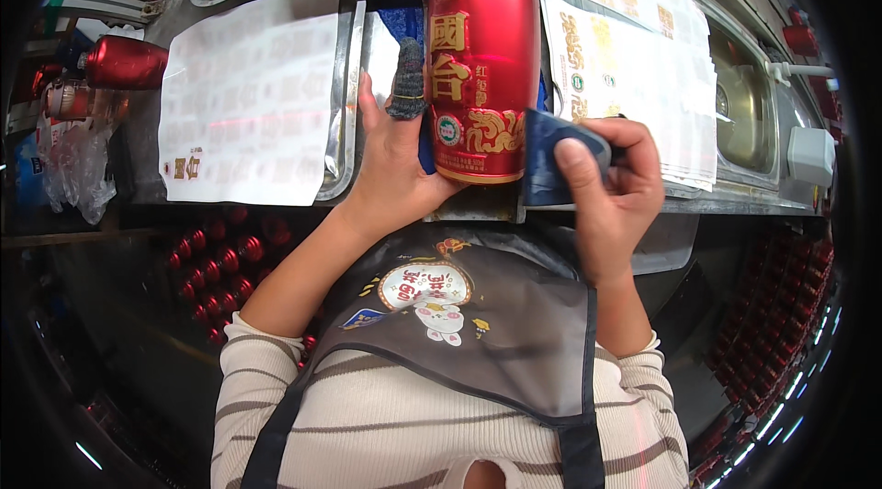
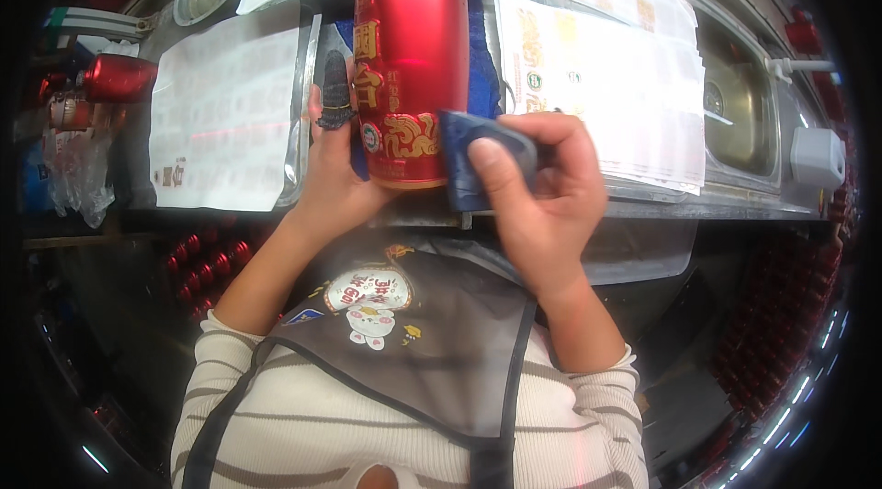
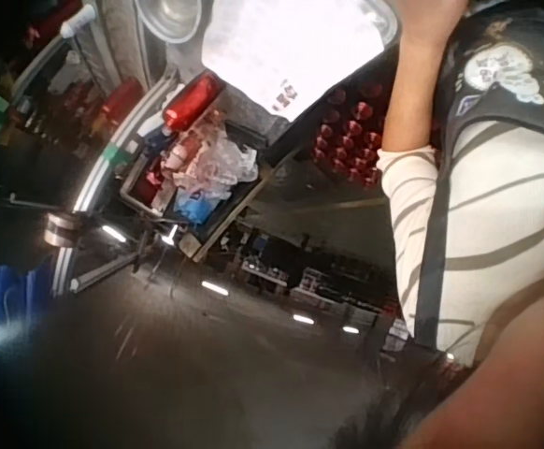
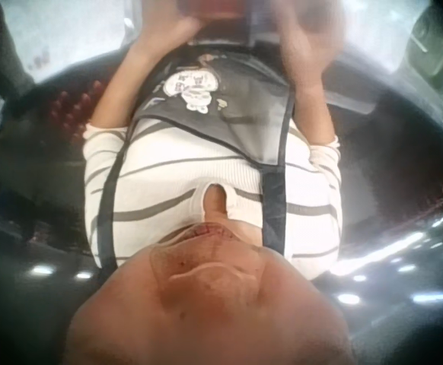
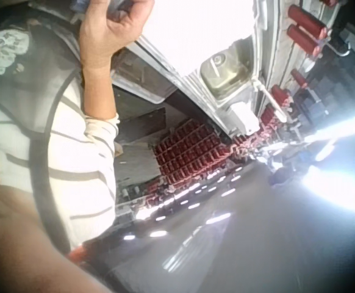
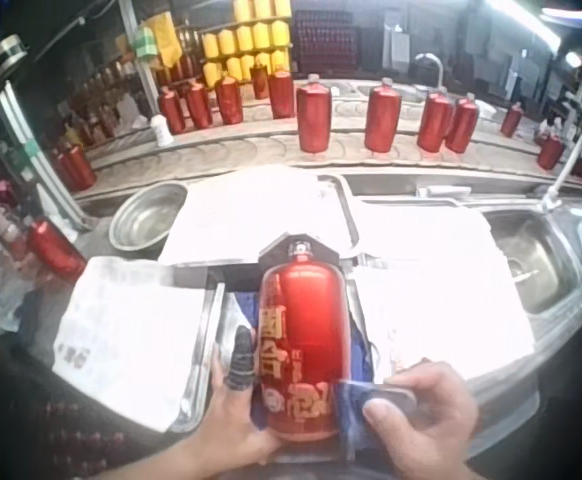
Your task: The person applies gold labels to red cylindrical bottles on a production line. They pick up each bottle, align and press the label onto the surface, smooth it with a cloth, and place the finished bottle onto a conveyor belt.
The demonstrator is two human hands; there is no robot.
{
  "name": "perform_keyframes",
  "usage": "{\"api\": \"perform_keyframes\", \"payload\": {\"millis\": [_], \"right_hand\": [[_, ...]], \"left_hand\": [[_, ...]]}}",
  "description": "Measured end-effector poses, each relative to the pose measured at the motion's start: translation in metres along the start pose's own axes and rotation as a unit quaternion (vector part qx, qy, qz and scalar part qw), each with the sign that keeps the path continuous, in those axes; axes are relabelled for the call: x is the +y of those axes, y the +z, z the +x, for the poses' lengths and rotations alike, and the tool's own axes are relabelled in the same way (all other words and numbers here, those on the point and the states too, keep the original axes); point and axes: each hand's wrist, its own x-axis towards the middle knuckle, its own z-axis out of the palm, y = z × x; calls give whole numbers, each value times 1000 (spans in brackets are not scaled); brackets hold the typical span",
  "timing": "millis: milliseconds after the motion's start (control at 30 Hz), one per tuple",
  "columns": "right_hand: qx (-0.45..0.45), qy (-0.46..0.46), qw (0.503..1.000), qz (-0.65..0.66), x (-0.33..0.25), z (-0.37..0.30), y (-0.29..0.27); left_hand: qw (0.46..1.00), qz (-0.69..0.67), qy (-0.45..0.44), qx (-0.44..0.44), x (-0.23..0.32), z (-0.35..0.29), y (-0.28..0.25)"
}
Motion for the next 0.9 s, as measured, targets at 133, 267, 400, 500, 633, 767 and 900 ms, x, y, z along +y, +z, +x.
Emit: {"api": "perform_keyframes", "payload": {"millis": [133,267,400,500,633,767,900], "right_hand": [[47,48,997,-40,29,21,-20],[38,86,991,100,9,22,-15],[-58,158,977,128,19,32,-40],[-115,56,985,-115,6,10,-23],[-179,-69,927,-323,5,8,18],[-169,-45,948,-267,23,12,25],[-198,39,955,-219,2,10,16]], "left_hand": [[990,-114,-57,59,11,-3,-10],[904,-334,-97,249,-6,10,-33],[869,-384,-138,281,-14,78,-76],[943,-239,-170,159,-17,114,-64],[946,-221,-225,68,-23,130,-44],[910,-337,-232,67,-18,127,-35],[884,-440,-126,93,-37,59,-18]]}}
